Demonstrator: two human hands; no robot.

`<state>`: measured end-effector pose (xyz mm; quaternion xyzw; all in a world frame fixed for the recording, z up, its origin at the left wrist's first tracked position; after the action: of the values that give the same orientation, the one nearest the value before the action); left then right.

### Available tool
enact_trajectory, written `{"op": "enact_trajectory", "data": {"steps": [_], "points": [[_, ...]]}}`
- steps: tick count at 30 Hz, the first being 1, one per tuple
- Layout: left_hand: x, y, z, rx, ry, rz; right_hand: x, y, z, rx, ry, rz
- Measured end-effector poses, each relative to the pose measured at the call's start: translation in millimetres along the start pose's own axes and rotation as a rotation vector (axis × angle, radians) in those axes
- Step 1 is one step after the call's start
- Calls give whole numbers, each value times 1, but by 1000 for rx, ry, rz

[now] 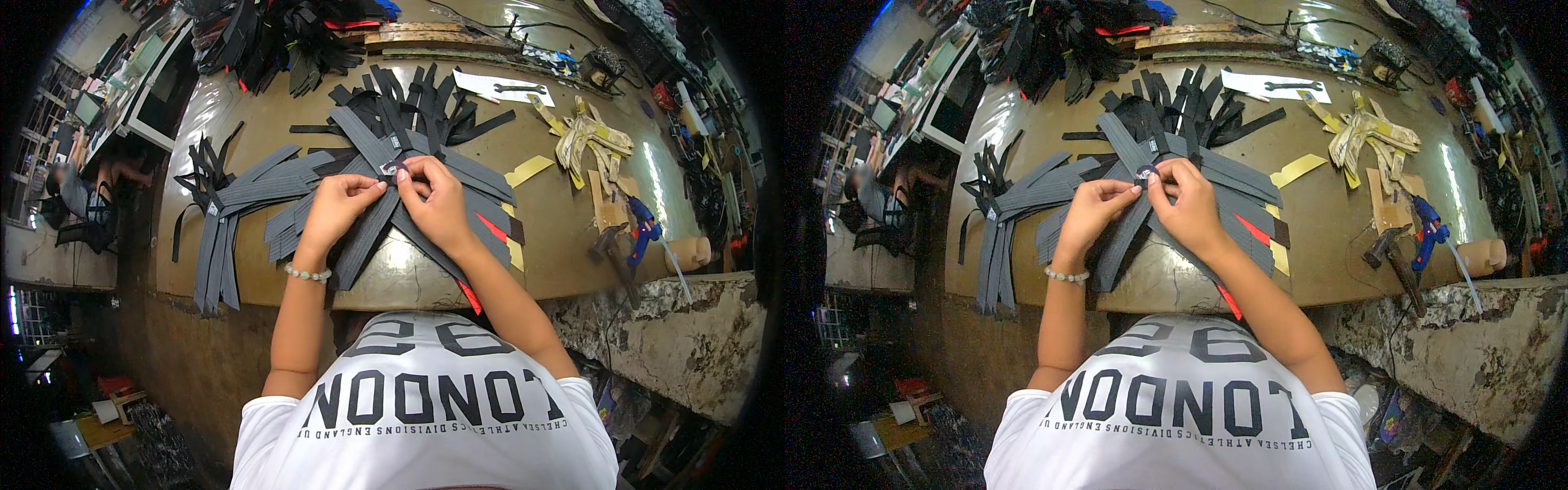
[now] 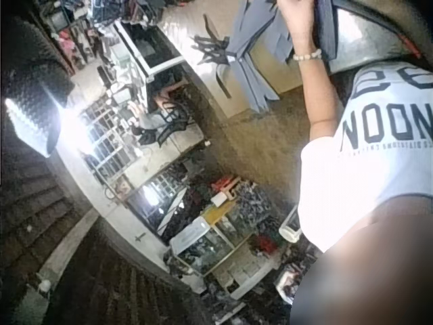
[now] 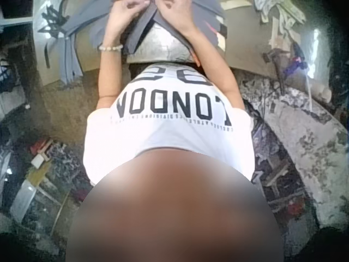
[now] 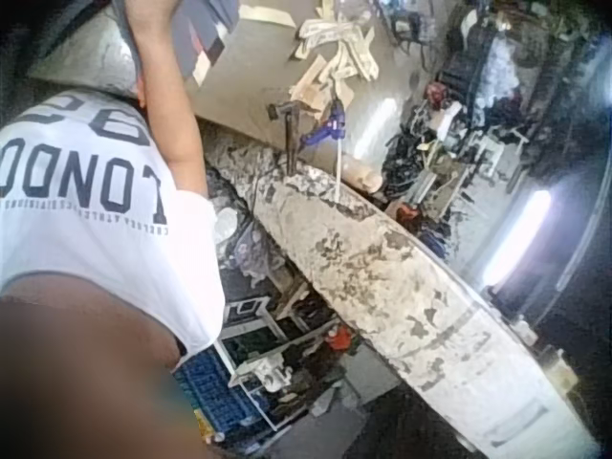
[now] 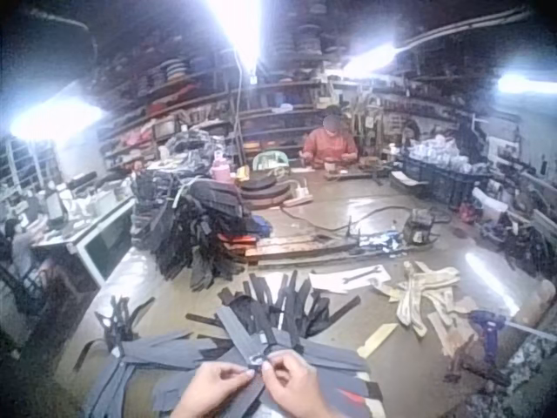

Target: The person repeatedly picks up black and red strap pieces and small metal clips from a workbench, aligns the clip with the strap end, and secures it by hand. The person continues this process for multiple straps, placing finished pieces back on the table.

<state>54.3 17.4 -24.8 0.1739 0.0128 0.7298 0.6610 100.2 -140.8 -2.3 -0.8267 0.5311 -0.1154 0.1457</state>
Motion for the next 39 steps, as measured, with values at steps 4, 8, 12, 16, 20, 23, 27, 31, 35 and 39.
{"op": "enact_trajectory", "data": {"steps": [4,8,12,16,20,23,27,31,35,39], "points": [[2,-2,-9,28,173,-69,-4,-1,-4,46,70,-36],[3,-1,-15,25,221,-51,-5,0,-4,79,98,-37],[5,4,-14,-5,202,1,-6,1,-7,103,155,-39],[7,9,-10,-35,47,88,-8,3,-10,128,263,-59],[7,10,-7,-62,16,120,-10,5,-13,188,329,-65],[7,10,-6,-55,-2,129,-12,7,-20,289,451,-64],[7,13,-5,-53,-45,159,-12,7,-13,186,379,-83],[15,31,20,-234,-367,367,-2,0,4,-26,-4,29],[17,73,71,-443,-1133,782,14,-3,31,-317,-660,122],[-47,69,53,-324,-561,-578,28,-5,48,-412,-995,180]]}}
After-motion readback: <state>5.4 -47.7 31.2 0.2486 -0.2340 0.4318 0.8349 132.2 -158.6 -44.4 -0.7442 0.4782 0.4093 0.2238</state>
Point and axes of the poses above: each hand's wrist, its own y-axis away from the middle knuckle, its own x-axis out of the back of the hand, z = x × y, the point moved 7 cm from there along -y, towards the middle knuckle, and after that the axes turned 5 degrees about -z, right-handed, at the moved point
